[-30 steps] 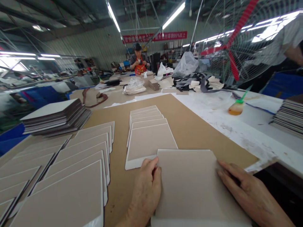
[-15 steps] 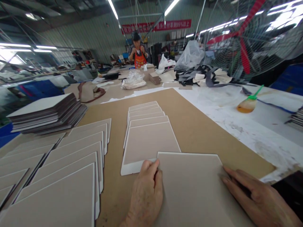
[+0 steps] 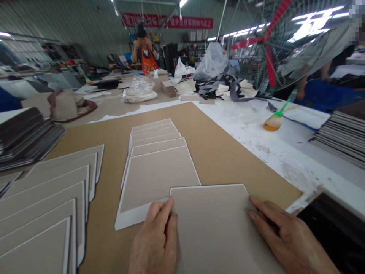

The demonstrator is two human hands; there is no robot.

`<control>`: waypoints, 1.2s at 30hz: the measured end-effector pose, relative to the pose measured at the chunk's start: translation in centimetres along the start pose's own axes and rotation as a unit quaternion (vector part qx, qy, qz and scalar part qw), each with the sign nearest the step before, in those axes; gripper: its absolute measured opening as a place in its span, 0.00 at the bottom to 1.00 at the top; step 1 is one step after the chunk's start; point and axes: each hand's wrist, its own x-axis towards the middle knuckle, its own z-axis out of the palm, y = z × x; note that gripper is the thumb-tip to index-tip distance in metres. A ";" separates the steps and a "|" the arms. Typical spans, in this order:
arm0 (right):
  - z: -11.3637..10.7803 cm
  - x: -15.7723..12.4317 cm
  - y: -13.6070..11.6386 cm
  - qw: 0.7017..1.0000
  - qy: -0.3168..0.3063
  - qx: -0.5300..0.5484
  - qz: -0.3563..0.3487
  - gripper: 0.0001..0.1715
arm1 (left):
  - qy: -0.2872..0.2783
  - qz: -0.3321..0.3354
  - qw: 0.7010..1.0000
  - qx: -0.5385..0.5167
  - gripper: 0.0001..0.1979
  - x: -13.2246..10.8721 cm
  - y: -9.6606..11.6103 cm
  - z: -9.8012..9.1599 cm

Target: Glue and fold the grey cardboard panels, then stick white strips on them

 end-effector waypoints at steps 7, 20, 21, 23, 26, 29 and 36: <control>0.2 -0.1 -0.1 0.999 -0.014 -0.030 -0.013 0.25 | 0.004 0.008 0.999 0.031 0.20 0.1 0.1 0.0; 0.2 0.2 -0.7 0.987 -0.028 -0.138 -0.071 0.27 | 0.003 0.030 0.997 0.071 0.18 0.2 -0.2 -0.1; 0.2 0.2 -0.7 0.986 -0.034 -0.146 -0.073 0.27 | 0.005 0.034 0.997 0.072 0.18 0.3 -0.2 -0.1; 0.2 0.2 -0.7 0.983 -0.042 -0.159 -0.075 0.27 | 0.003 0.041 0.997 0.070 0.18 0.3 -0.3 0.0; 0.1 0.1 -0.8 0.978 -0.036 -0.190 -0.084 0.26 | -0.001 0.044 0.997 0.068 0.18 0.3 -0.4 0.0; 0.0 -0.1 -0.7 0.969 -0.023 -0.227 -0.097 0.23 | 0.023 0.052 0.996 0.073 0.18 0.2 -0.4 0.2; 1.7 0.3 -2.4 0.936 -0.064 -0.258 -0.230 0.44 | 0.014 0.222 0.968 0.112 0.27 -0.1 0.5 0.5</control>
